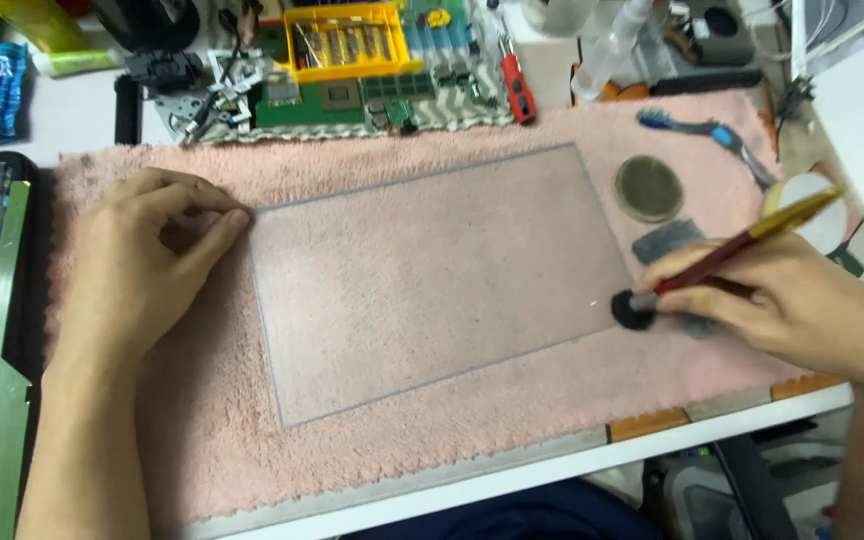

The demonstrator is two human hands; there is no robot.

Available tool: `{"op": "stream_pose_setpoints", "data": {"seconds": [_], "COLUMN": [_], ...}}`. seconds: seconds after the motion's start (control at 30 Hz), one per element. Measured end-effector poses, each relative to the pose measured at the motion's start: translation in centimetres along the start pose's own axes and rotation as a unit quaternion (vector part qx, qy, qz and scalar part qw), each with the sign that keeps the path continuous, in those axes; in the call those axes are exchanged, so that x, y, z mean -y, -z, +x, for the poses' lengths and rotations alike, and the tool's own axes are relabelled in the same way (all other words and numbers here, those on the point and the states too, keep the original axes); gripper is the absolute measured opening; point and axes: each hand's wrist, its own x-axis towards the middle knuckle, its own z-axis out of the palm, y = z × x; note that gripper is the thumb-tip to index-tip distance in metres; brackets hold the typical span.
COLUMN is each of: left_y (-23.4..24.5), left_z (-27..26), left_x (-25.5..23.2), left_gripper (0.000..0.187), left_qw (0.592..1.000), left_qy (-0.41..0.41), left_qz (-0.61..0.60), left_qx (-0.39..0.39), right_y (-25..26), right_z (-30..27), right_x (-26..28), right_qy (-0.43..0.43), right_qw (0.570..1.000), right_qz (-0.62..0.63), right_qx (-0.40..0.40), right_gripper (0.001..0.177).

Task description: The person uses a brush to scrub a rectangular surface on a pink towel, then switches to a small round sponge to wipe the same area. The person continues to scrub and wipe the surface with the sponge.

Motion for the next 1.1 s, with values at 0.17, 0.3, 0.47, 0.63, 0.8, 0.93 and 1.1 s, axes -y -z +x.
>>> {"op": "stream_pose_setpoints", "data": {"seconds": [0.17, 0.3, 0.47, 0.63, 0.8, 0.93, 1.1], "left_y": [-0.8, -1.1, -1.7, -2.4, -1.3, -1.4, -1.8], "left_z": [0.3, 0.2, 0.5, 0.6, 0.2, 0.2, -0.1], "left_x": [2.0, 2.0, 2.9, 3.7, 1.8, 1.7, 2.5], "left_gripper": [0.013, 0.012, 0.016, 0.013, 0.013, 0.013, 0.011], "left_qw": [0.999, 0.999, 0.999, 0.999, 0.999, 0.999, 0.999], "left_qy": [-0.046, -0.033, -0.011, 0.011, 0.02, 0.032, 0.001], "left_qz": [0.01, 0.005, 0.018, 0.016, 0.002, 0.006, 0.017], "left_qx": [-0.026, -0.037, -0.032, -0.044, -0.03, -0.02, -0.046], "right_y": [-1.7, 0.3, -1.8, -1.1, -1.1, -2.2, -0.1], "right_z": [0.7, -0.3, 2.4, 0.4, 3.0, 2.1, 2.5], "right_x": [4.1, 3.6, 3.7, 3.2, 3.4, 4.0, 2.5], "right_qy": [-0.038, -0.049, 0.028, 0.073, 0.092, 0.102, 0.059], "right_qw": [0.998, 0.999, 0.995, 0.994, 0.99, 0.988, 0.997], "right_qz": [0.036, 0.002, 0.054, 0.075, 0.029, 0.1, 0.054], "right_qx": [-0.039, 0.013, -0.081, 0.021, -0.107, -0.066, -0.007], "right_gripper": [0.037, 0.037, 0.037, 0.033, 0.03, 0.023, 0.035]}}
